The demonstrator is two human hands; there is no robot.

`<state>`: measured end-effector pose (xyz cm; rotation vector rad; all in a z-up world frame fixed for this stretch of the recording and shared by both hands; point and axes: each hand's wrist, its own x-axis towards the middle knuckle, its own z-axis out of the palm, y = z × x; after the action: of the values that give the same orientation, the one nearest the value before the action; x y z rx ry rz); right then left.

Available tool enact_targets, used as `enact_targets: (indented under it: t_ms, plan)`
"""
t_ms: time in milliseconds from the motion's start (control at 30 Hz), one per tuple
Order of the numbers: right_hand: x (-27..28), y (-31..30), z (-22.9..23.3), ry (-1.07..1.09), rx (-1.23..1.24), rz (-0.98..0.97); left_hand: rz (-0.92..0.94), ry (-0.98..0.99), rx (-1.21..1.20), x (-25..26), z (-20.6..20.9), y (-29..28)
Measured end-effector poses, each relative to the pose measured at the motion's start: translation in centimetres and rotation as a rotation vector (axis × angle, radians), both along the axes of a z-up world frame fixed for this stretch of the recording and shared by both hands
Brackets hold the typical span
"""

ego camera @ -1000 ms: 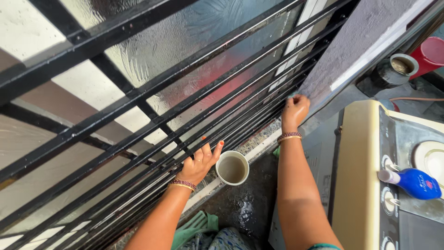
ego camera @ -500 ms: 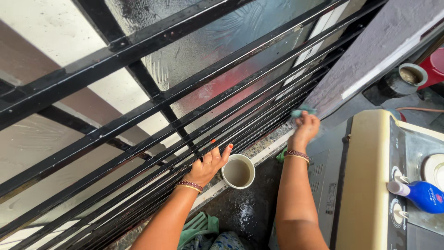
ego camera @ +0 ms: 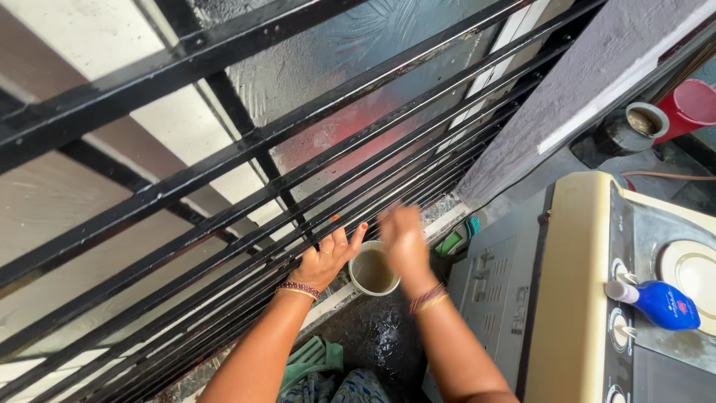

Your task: The person scrubs the horizontal bars of a black metal window grille using a green sponge and water from a white cup. They repeatedly dip the sponge into the cup and wipe along the bars, moving across different sections of the grille.

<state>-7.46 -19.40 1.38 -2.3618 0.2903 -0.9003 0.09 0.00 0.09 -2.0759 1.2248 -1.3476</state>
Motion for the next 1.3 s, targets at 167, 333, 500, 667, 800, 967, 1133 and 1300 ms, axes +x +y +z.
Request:
enact_targets:
  t_ms: [167,333,500,667,800,967,1133,1300]
  plan:
    - [-2.0,3.6,0.3,-0.024,0.303,0.037,0.024,-0.028,-0.01,-0.4,-0.3,0.1]
    - [0.1,-3.4,0.2,-0.135,0.45,-0.328,0.025,0.023,-0.024,-1.1,0.2,1.0]
    - [-0.1,0.8,-2.0,-0.192,0.218,-0.134,0.041,0.272,-0.104,-3.2,1.3,1.1]
    - [-2.9,4.9,-6.9,-0.058,0.897,-0.118,0.07,0.322,-0.003,-4.9,2.2,4.8]
    - [-2.0,-0.5,-9.9,-0.254,1.559,-0.066,0.056,0.104,0.143,-4.3,1.9,9.4]
    - [1.8,-2.0,-12.4,-0.32,1.707,-0.036,0.02,0.108,0.055,-4.1,-0.3,8.3]
    - [2.7,4.4,-10.5,-0.476,1.645,0.258,-0.036,0.035,-0.039,-3.0,-1.0,7.4]
    - [1.9,9.5,-4.3,-0.651,2.089,0.331,-0.042,0.021,-0.079,-3.0,-1.3,7.3]
